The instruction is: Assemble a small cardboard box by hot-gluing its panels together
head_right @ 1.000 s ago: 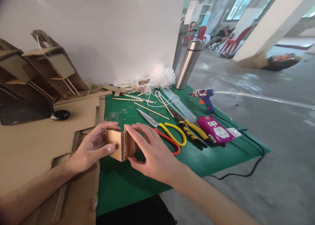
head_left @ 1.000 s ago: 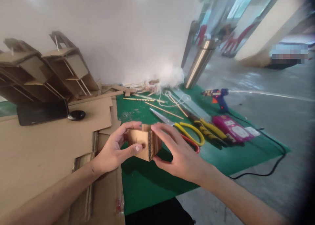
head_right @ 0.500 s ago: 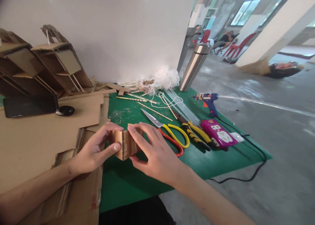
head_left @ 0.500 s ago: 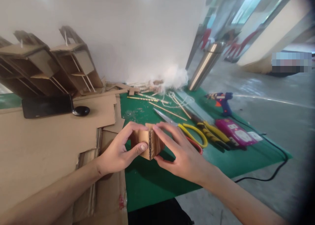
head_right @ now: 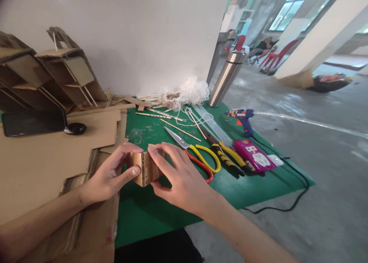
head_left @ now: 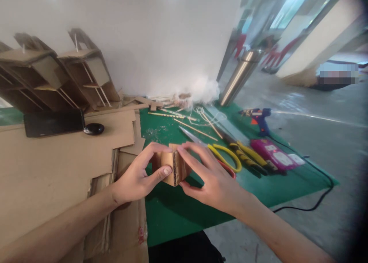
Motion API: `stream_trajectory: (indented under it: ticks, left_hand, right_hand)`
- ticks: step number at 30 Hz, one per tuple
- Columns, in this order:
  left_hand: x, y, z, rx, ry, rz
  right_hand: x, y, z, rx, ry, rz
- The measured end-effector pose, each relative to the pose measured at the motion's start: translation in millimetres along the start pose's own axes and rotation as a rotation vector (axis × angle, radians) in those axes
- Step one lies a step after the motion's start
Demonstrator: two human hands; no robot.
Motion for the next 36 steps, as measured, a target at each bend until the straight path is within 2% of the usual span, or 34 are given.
stream_trajectory:
  ticks: [11, 15, 22, 25, 30, 36]
  left_hand:
    - [-4.0, 1, -1, 0.0, -0.041, -0.026]
    - [-5.9, 1, -7, 0.055, -0.064, -0.022]
    - [-10.2, -4, -24, 0.173, -0.244, 0.111]
    - [-12.0, -7, -23, 0.152, -0.24, 0.142]
    - [-13.8, -8, -15, 0.067, -0.18, 0.126]
    - [-13.9, -8, -11, 0.002, -0.126, 0.105]
  right_hand:
    - [1, 0, -3, -0.001, 0.027, 0.065]
    - [0, -4, -4, -0.018, 0.042, 0.137]
    - [-3, -12, -6, -0.052, 0.06, 0.286]
    - [-5, -15, -9, -0.04, 0.052, 0.332]
    - [-4, -20, -10, -0.024, 0.049, 0.381]
    - [-9, -13, -16, 0.023, 0.05, 0.354]
Point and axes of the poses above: each hand's wrist, its own y-axis away from the middle knuckle, its own x-axis out of the palm, z = x × y, the point moved 8 cm from there along -y, towards the middle knuckle, and after that the axes turned 2 degrees about -y, right-handed, at the moved point
